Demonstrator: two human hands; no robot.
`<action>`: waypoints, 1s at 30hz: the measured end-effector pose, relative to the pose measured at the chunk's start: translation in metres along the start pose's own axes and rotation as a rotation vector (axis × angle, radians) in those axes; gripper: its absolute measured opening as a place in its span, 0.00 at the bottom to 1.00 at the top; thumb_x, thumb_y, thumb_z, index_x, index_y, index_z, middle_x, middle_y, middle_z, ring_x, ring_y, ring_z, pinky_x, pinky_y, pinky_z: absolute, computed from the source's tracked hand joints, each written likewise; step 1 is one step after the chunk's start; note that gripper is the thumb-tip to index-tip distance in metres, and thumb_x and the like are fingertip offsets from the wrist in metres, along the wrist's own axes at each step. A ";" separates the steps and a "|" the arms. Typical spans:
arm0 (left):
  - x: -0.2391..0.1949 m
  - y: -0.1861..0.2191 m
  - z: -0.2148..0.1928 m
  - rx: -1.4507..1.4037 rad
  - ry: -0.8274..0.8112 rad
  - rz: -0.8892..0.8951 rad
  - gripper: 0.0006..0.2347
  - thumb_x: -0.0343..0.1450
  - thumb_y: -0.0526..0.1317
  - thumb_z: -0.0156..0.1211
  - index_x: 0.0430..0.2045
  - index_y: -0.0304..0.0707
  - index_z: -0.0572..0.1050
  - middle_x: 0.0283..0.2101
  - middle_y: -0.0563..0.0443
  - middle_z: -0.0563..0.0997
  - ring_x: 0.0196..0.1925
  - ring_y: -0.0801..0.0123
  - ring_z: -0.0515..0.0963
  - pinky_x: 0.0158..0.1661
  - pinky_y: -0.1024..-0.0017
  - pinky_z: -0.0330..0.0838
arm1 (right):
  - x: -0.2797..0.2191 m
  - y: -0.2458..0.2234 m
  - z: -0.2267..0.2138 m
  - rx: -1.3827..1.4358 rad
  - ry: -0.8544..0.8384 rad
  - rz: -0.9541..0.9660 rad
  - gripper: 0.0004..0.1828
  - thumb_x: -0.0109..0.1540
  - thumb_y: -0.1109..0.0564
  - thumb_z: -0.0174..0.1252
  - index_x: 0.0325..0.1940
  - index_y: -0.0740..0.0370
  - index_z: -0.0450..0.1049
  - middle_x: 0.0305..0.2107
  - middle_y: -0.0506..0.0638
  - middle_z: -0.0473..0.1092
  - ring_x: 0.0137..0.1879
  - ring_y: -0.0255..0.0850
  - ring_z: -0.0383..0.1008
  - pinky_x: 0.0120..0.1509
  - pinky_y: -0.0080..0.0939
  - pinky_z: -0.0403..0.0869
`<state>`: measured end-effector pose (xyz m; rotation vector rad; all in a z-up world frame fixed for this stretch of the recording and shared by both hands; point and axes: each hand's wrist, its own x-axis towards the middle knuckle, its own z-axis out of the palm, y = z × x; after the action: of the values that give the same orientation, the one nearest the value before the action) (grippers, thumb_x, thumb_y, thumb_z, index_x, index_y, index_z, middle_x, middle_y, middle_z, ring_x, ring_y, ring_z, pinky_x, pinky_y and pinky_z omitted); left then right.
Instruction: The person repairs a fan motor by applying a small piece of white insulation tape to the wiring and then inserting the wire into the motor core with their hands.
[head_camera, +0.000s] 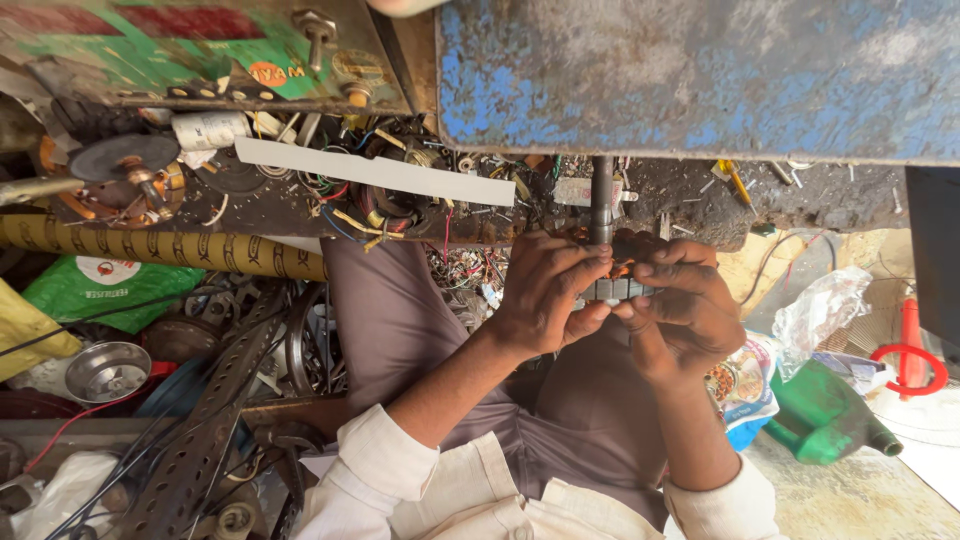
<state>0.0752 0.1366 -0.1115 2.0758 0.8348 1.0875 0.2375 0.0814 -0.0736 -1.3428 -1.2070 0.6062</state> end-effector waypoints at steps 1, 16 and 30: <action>0.000 0.000 0.000 -0.002 0.009 0.006 0.15 0.77 0.48 0.57 0.51 0.36 0.73 0.55 0.48 0.77 0.51 0.58 0.77 0.55 0.56 0.68 | 0.001 0.000 0.001 0.004 0.002 0.000 0.13 0.57 0.59 0.73 0.29 0.63 0.73 0.39 0.54 0.75 0.52 0.47 0.73 0.61 0.45 0.72; 0.006 0.008 -0.006 0.037 -0.096 0.001 0.17 0.77 0.47 0.60 0.56 0.37 0.71 0.57 0.49 0.77 0.55 0.59 0.76 0.59 0.55 0.66 | 0.016 -0.007 -0.005 -0.198 -0.102 -0.242 0.08 0.55 0.69 0.68 0.35 0.65 0.77 0.41 0.60 0.74 0.56 0.59 0.75 0.69 0.64 0.76; 0.010 0.009 -0.014 -0.042 -0.082 -0.008 0.17 0.77 0.46 0.61 0.57 0.38 0.69 0.57 0.49 0.76 0.56 0.57 0.77 0.59 0.56 0.66 | 0.014 -0.006 0.003 -0.336 -0.066 -0.389 0.10 0.56 0.75 0.64 0.34 0.70 0.70 0.40 0.62 0.73 0.54 0.61 0.77 0.63 0.64 0.80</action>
<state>0.0698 0.1428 -0.0939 2.0662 0.7729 1.0007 0.2373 0.0937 -0.0645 -1.3159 -1.6255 0.1750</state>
